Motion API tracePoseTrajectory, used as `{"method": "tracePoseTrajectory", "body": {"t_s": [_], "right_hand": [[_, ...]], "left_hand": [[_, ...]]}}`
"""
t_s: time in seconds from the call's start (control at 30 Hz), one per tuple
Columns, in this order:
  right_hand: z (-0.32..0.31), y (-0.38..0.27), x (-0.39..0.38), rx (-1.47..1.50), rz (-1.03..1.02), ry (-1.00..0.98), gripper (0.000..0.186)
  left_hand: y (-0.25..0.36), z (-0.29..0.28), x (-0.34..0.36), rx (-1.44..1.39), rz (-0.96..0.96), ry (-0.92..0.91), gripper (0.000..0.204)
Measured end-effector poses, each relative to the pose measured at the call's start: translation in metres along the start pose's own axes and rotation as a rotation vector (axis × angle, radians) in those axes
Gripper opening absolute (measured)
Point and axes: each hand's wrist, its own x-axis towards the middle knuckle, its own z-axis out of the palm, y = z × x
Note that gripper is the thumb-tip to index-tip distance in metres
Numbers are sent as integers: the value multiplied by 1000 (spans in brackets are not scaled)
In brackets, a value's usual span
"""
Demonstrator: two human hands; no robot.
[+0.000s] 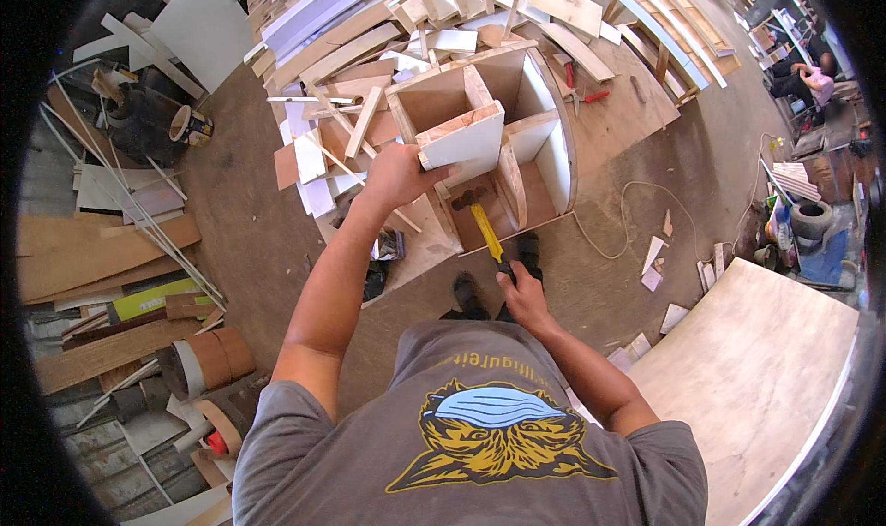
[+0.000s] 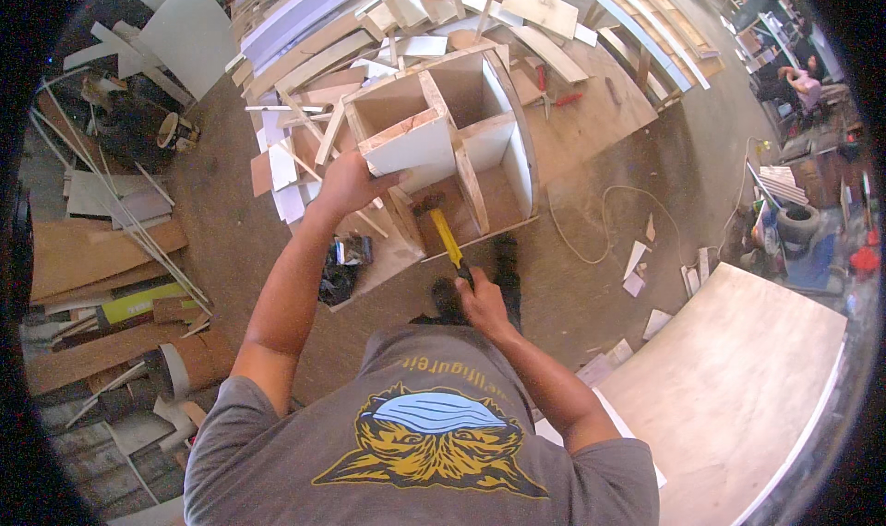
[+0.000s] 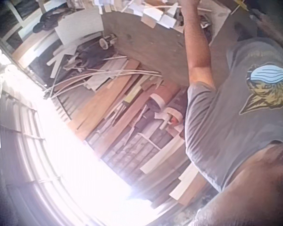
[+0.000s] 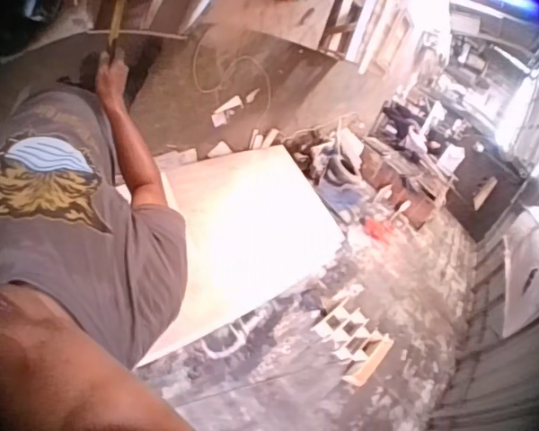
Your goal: The person assembles a small wooden storage organizer by applying adhesive to wood pieces, cutting thin wooden strips with shears, and hammering nails into the joints of the wooden box structure.
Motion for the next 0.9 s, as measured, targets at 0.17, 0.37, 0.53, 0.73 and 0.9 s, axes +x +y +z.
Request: {"method": "tracePoseTrajectory", "body": {"t_s": [0.17,0.37,0.53,0.73,0.9], "right_hand": [[37,13,11,46,-122,93,46],[57,30,18,144,-61,50,41],[62,44,19,156,-94,64,32],[49,15,14,199,5,-8,46],[45,16,19,177,-50,34,44]], "left_hand": [[-5,6,-1,-72,117,127,31],[-8,9,3,-76,121,90,30],[-9,6,3,-101,138,89,32],[-16,8,1,-129,91,50,32],[-2,-3,4,-106,13,-89,45]]}}
